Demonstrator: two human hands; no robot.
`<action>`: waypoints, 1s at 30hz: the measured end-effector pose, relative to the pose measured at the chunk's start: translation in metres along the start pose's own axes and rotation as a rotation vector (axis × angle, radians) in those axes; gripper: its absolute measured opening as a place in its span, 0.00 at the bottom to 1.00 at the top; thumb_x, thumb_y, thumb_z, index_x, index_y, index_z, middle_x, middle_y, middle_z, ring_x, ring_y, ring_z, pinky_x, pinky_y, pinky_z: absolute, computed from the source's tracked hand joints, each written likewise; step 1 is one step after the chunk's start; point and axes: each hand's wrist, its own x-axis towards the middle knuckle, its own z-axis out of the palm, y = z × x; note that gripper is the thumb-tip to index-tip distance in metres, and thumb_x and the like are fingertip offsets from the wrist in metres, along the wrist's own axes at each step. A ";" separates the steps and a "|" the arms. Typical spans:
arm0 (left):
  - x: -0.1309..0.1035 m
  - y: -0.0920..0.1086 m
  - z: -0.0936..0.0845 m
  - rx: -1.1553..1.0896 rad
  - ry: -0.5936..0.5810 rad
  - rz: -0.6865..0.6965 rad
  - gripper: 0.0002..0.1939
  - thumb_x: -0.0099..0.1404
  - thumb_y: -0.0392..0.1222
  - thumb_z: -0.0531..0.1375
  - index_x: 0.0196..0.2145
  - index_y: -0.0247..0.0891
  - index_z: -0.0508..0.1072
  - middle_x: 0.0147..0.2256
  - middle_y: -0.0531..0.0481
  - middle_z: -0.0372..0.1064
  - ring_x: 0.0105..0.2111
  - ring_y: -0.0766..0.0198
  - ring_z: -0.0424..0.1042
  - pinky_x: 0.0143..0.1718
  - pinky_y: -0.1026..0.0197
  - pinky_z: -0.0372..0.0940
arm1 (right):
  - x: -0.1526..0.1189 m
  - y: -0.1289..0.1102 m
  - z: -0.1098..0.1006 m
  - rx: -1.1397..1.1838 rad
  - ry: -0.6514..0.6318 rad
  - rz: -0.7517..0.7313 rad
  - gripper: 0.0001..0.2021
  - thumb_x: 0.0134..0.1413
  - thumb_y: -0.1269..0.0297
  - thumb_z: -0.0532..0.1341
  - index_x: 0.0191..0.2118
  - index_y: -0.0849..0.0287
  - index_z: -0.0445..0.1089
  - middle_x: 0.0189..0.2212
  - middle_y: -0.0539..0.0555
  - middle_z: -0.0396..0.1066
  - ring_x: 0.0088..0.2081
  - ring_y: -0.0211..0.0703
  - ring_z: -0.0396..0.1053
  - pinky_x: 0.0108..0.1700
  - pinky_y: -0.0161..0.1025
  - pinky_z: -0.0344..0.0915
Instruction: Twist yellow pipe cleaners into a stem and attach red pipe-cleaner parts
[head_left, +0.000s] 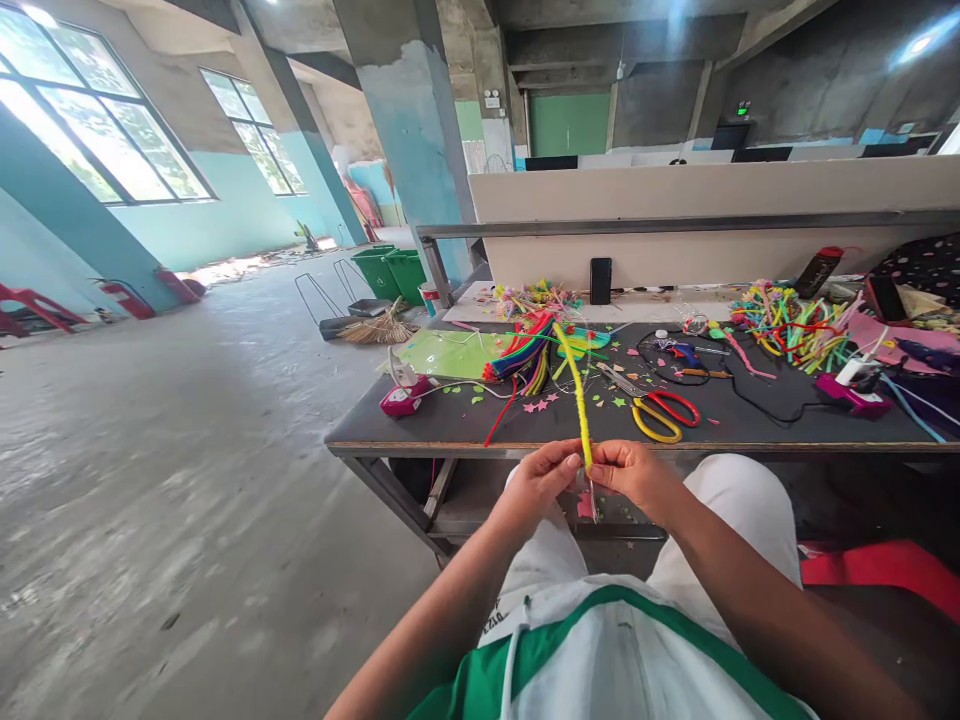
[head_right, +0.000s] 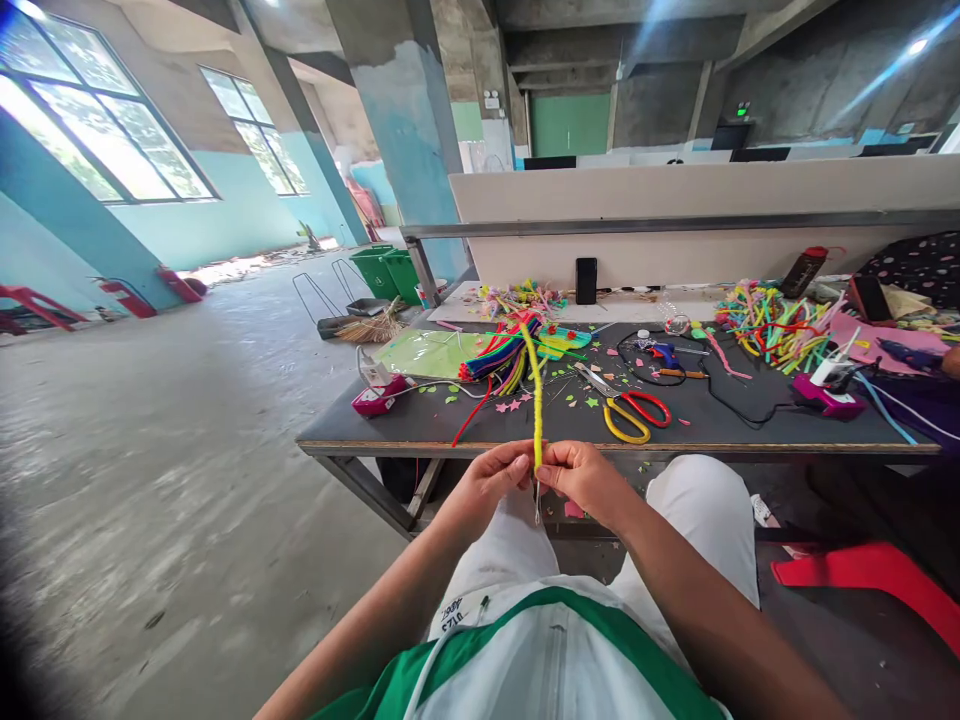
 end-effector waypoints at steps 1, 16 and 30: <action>0.002 0.003 -0.001 -0.044 -0.064 -0.021 0.19 0.59 0.47 0.61 0.45 0.35 0.75 0.31 0.49 0.70 0.28 0.68 0.65 0.33 0.65 0.61 | -0.001 0.000 0.002 0.060 -0.034 -0.009 0.12 0.51 0.55 0.62 0.27 0.61 0.70 0.22 0.48 0.65 0.22 0.33 0.55 0.24 0.33 0.49; -0.002 0.002 -0.010 -0.052 -0.264 0.060 0.11 0.61 0.46 0.61 0.34 0.34 0.70 0.30 0.52 0.65 0.30 0.68 0.64 0.35 0.64 0.61 | -0.002 0.015 0.007 0.247 -0.213 0.156 0.13 0.47 0.57 0.67 0.29 0.64 0.70 0.24 0.50 0.67 0.20 0.30 0.58 0.21 0.31 0.56; -0.003 -0.005 -0.016 0.192 -0.216 0.256 0.06 0.58 0.39 0.62 0.29 0.35 0.69 0.31 0.51 0.61 0.30 0.67 0.62 0.32 0.65 0.59 | -0.005 0.012 0.013 0.283 -0.146 0.173 0.12 0.43 0.60 0.68 0.27 0.63 0.68 0.22 0.49 0.66 0.19 0.29 0.55 0.20 0.30 0.50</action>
